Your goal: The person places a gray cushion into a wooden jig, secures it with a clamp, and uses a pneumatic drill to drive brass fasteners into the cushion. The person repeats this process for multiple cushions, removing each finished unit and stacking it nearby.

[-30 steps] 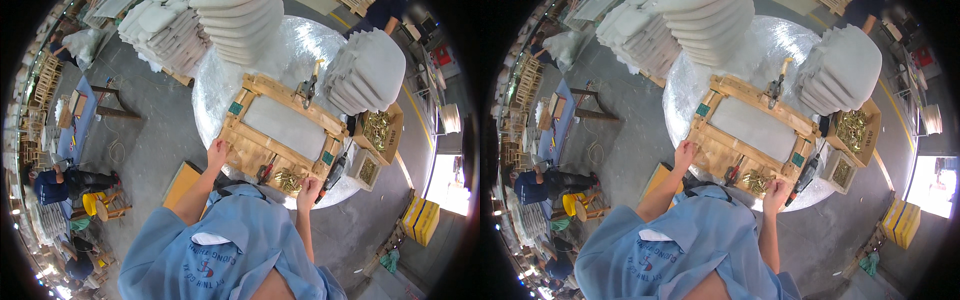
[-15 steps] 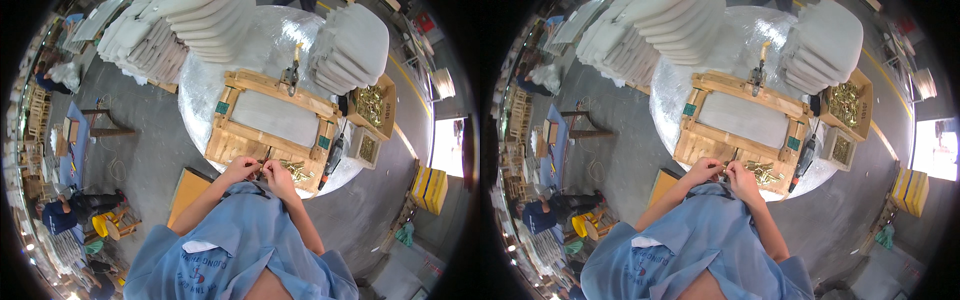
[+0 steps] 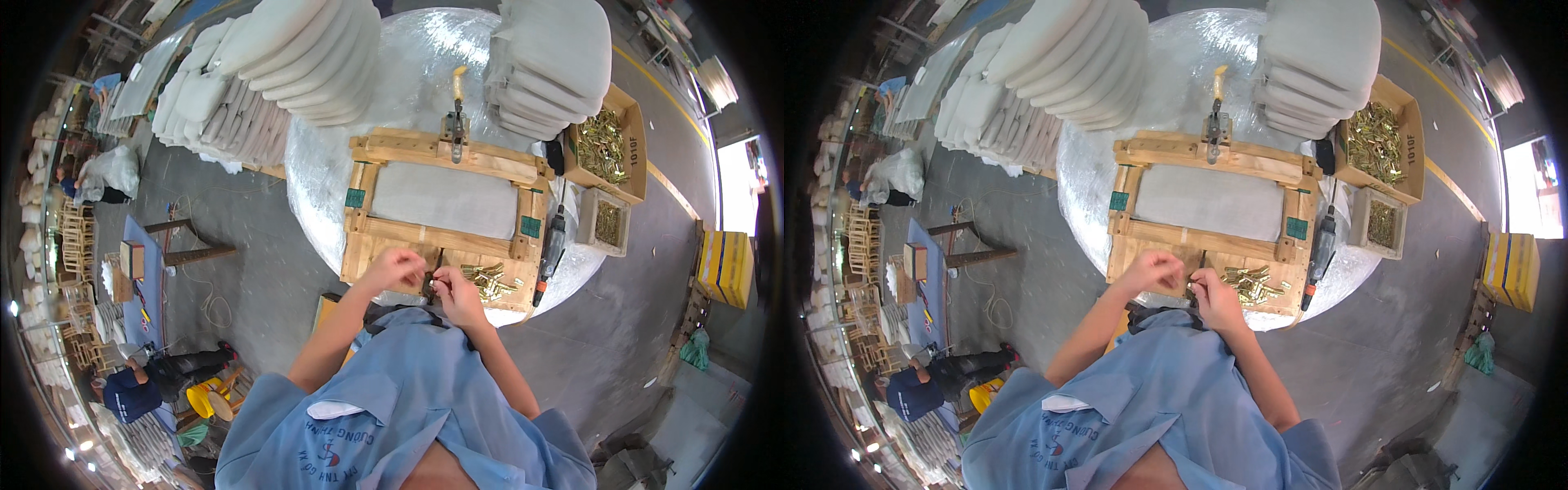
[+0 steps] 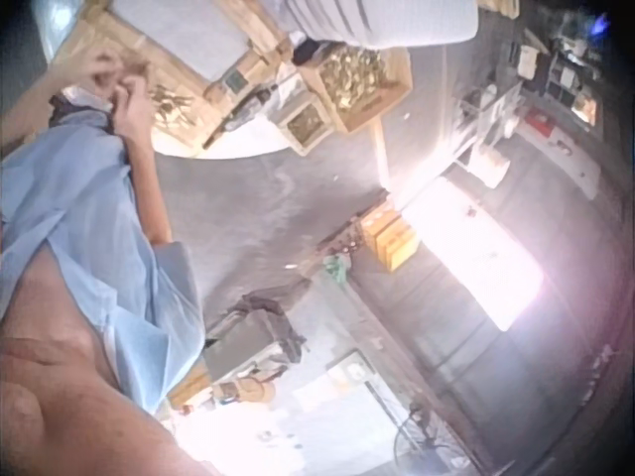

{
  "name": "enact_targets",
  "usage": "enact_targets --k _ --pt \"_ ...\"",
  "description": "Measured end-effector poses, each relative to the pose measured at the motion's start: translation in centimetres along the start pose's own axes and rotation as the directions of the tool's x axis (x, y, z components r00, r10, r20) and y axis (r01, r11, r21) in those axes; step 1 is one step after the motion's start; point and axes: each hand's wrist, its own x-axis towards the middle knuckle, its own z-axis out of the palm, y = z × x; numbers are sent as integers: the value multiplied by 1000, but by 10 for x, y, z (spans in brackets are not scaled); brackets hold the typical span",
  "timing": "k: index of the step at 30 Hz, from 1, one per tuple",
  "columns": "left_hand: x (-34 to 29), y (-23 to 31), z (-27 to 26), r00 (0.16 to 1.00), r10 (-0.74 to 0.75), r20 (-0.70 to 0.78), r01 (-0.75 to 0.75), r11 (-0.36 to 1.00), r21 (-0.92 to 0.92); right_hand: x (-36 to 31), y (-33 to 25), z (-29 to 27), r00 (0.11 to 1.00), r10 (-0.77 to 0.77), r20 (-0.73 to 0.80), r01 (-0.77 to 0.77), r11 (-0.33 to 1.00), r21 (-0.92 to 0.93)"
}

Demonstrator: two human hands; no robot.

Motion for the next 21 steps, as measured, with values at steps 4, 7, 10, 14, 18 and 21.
enact_targets --k 4,7,10,14,18,21 --pt "55 34 -41 909 85 -408 -112 993 -43 5 1 -7 995 75 -63 -70 994 80" --pt "98 65 -73 821 148 -551 -182 983 -7 4 5 -14 993 84 -80 -80 996 51" --pt "128 81 -93 723 157 -672 -85 987 139 2 13 -22 990 114 -78 -117 992 -40" --pt "138 74 -104 544 481 -687 278 670 689 -4 19 -32 979 180 -93 -186 981 -56" --pt "136 65 -108 541 434 -721 292 706 645 -4 42 -33 965 215 -149 -215 976 19" --pt "127 63 -105 555 439 -706 167 773 612 5 56 -40 962 168 -214 -171 985 4"
